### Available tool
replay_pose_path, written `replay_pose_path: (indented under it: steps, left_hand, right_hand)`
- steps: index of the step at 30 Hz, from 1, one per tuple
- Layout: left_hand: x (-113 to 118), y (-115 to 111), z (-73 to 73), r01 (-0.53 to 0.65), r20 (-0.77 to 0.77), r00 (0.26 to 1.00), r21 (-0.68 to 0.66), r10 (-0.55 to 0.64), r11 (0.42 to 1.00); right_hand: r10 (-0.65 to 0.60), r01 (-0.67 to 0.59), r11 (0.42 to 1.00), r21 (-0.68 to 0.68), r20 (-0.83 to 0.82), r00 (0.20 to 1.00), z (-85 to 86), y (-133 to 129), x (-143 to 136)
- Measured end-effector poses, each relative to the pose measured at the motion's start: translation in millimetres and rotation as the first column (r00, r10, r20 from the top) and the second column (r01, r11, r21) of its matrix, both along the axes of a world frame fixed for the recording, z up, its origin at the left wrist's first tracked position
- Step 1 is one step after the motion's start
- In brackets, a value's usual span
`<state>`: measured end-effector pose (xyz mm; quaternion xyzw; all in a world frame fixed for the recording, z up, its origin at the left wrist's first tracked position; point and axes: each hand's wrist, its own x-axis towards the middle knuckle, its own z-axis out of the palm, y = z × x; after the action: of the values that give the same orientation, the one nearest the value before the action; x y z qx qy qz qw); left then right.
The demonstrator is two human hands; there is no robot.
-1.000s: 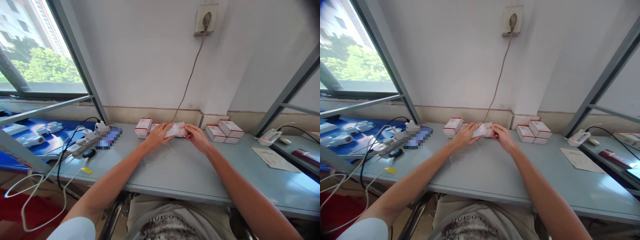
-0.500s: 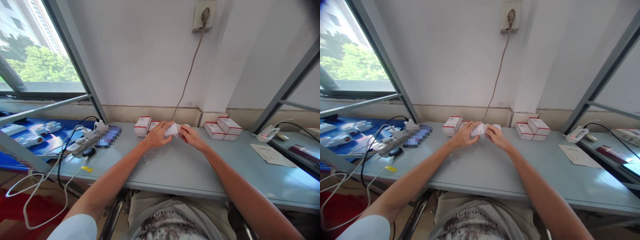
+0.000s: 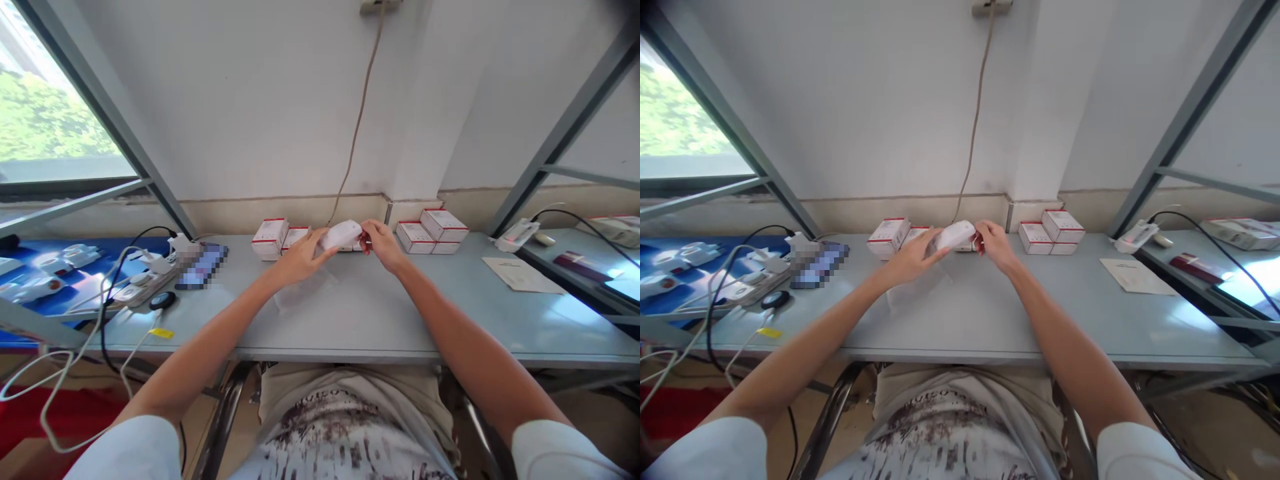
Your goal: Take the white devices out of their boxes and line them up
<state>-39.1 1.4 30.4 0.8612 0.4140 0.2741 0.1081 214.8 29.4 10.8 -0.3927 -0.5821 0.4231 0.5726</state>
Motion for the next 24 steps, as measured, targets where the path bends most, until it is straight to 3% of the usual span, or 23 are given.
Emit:
replay_pose_path:
  steps: [4, 9, 13, 16, 20, 24]
  left_hand:
    - [-17, -16, -3.0, -0.104, -0.103, 0.989, 0.013, 0.104, 0.995]
    - [-37, -41, -17.1, -0.139, -0.270, 0.946, 0.155, 0.177, 0.978]
    - [-42, -54, -28.4, -0.143, -0.426, 0.873, 0.241, 0.237, 0.960]
    - [-43, -59, -33.2, -0.140, -0.452, 0.856, 0.269, 0.253, 0.953]
    - [-41, -60, -31.3, -0.130, -0.401, 0.889, 0.240, 0.220, 0.962]
    - [-37, -56, -29.9, 0.004, -0.333, 0.942, 0.111, 0.033, 0.994]
  right_hand:
    - [-0.153, 0.152, 0.988, -0.016, -0.174, 0.973, -4.7, 16, 16]
    - [-0.396, 0.381, 0.918, -0.108, -0.259, 0.881, -11.5, 31, 34]
    - [-0.466, 0.435, 0.884, -0.168, -0.287, 0.837, -16.4, 37, 42]
    - [-0.479, 0.446, 0.878, -0.176, -0.285, 0.831, -19.7, 38, 44]
    - [-0.473, 0.437, 0.880, -0.185, -0.259, 0.842, -23.7, 39, 46]
    - [-0.485, 0.452, 0.873, -0.183, -0.235, 0.842, -27.4, 42, 48]
